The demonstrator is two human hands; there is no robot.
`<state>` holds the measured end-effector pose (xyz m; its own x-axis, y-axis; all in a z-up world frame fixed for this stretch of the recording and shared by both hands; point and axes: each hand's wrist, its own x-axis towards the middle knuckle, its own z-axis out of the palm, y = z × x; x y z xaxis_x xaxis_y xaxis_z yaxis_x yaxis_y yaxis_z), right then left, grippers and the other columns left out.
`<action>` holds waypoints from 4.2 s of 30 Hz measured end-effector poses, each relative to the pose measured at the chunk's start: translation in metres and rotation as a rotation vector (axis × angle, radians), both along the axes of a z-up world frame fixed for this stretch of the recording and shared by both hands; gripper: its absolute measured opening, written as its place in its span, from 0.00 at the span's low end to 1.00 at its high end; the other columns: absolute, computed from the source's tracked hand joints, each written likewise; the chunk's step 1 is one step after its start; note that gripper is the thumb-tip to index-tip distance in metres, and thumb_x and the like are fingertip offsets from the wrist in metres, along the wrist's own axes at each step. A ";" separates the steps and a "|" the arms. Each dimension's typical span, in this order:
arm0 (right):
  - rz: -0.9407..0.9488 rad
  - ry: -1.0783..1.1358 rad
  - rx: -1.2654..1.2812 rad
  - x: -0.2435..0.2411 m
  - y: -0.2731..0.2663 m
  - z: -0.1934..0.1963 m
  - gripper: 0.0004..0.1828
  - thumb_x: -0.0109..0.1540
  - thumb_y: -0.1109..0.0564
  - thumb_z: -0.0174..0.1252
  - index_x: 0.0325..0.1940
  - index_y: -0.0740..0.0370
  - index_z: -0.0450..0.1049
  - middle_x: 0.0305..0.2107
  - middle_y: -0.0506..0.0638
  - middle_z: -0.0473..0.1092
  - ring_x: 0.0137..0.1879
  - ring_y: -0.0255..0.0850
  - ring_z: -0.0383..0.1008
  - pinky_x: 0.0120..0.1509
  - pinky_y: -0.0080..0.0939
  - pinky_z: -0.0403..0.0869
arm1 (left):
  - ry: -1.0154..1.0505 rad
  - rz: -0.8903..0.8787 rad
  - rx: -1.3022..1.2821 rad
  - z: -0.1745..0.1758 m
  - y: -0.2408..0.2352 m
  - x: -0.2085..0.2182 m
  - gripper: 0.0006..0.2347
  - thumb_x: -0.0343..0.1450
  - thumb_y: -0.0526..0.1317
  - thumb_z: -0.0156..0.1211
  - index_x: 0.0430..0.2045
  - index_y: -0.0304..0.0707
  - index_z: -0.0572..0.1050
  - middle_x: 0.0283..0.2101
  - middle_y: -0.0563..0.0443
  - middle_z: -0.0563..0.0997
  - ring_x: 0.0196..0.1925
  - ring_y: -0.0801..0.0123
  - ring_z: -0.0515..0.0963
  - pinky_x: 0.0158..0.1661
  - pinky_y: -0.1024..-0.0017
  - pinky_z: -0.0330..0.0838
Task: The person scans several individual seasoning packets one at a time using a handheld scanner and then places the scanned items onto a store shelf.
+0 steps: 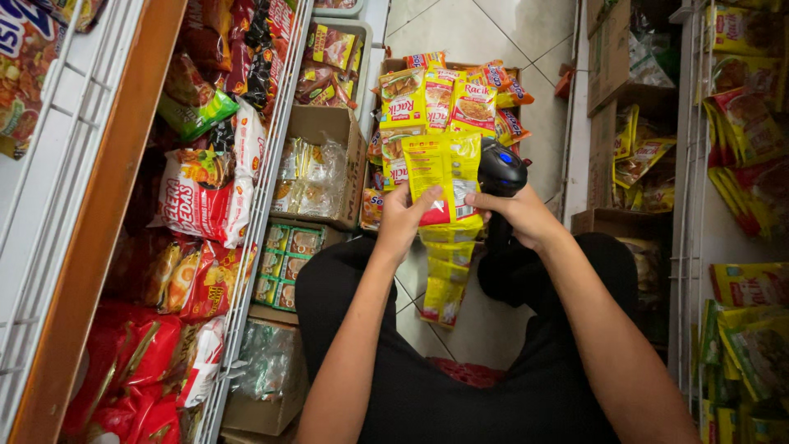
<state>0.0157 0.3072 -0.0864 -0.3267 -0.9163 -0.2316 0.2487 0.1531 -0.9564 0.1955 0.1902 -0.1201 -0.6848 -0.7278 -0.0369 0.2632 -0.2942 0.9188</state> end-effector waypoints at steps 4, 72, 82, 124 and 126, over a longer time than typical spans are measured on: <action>0.027 0.011 0.067 -0.001 0.000 0.002 0.13 0.58 0.59 0.68 0.45 0.61 0.76 0.31 0.44 0.73 0.31 0.32 0.69 0.34 0.34 0.69 | 0.035 0.057 0.052 0.001 0.001 0.000 0.14 0.75 0.39 0.61 0.49 0.25 0.77 0.47 0.47 0.84 0.45 0.73 0.82 0.48 0.73 0.76; -0.197 -0.248 -0.245 -0.002 0.011 0.008 0.16 0.63 0.64 0.65 0.54 0.63 0.71 0.42 0.47 0.72 0.48 0.37 0.73 0.55 0.41 0.73 | -0.080 -0.039 -0.067 0.028 0.020 0.005 0.14 0.73 0.38 0.65 0.50 0.28 0.76 0.48 0.47 0.84 0.49 0.72 0.82 0.53 0.71 0.75; -0.044 -0.078 -0.153 0.009 0.027 0.013 0.28 0.56 0.69 0.69 0.57 0.63 0.68 0.41 0.49 0.73 0.47 0.37 0.76 0.53 0.40 0.76 | -0.028 0.041 -0.067 0.029 0.018 0.006 0.13 0.74 0.37 0.65 0.49 0.26 0.76 0.48 0.47 0.84 0.47 0.72 0.82 0.51 0.71 0.77; -0.150 -0.047 -0.087 0.050 0.033 -0.002 0.21 0.55 0.68 0.70 0.50 0.64 0.73 0.36 0.46 0.73 0.41 0.36 0.73 0.46 0.39 0.73 | -0.054 0.063 -0.134 0.026 0.008 0.012 0.16 0.78 0.46 0.58 0.50 0.29 0.76 0.48 0.50 0.82 0.49 0.74 0.79 0.52 0.72 0.73; -0.152 -0.085 -0.061 0.052 0.030 0.002 0.21 0.55 0.67 0.69 0.50 0.62 0.74 0.35 0.46 0.73 0.39 0.35 0.73 0.43 0.38 0.72 | -0.021 0.022 -0.081 0.032 0.005 0.017 0.15 0.75 0.44 0.60 0.51 0.32 0.74 0.50 0.52 0.82 0.51 0.74 0.79 0.54 0.73 0.73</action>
<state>0.0675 0.3374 -0.0841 -0.4438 -0.8713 -0.2094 0.3447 0.0497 -0.9374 0.2128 0.1950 -0.0877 -0.6683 -0.7438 0.0090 0.2495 -0.2128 0.9447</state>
